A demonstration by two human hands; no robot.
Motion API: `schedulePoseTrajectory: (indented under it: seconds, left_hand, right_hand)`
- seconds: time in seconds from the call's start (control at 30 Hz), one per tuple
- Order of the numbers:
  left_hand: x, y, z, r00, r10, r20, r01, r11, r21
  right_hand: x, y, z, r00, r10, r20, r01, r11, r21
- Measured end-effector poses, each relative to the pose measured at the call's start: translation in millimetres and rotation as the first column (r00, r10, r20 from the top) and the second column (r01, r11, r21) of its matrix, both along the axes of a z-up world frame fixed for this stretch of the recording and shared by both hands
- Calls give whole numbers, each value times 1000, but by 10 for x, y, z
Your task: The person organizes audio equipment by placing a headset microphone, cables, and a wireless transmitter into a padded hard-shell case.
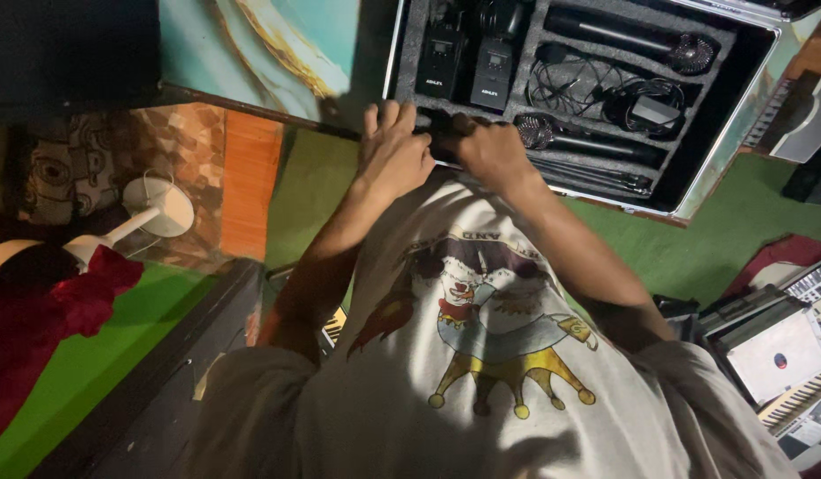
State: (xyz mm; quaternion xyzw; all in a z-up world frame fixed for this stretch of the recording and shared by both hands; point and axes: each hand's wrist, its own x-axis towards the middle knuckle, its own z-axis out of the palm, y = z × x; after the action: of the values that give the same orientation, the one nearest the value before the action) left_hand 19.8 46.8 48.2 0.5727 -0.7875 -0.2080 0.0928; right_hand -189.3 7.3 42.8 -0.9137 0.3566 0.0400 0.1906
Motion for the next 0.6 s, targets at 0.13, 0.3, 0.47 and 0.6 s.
schedulePoseTrajectory:
  seconds: [0.13,0.3,0.47,0.6]
  left_hand:
    - [-24,-44,-41,1000,21,-16,-20,999,42]
    - [-95,-59,-81,995,32,90,-40,995,93]
    - [-208,-194,-109,961,13,275,-92,956,279]
    - [-276,-267,-117,939,-26,343,-76,957,281]
  right_hand:
    - [-2,-38,-63,985,-44,-165,57,996,74]
    - [2,-40,-259,928,26,-373,69,969,238]
    - [-43,51,-490,993,-16,-120,21,999,47]
    - [-151,151,-640,995,2,100,25,962,-271]
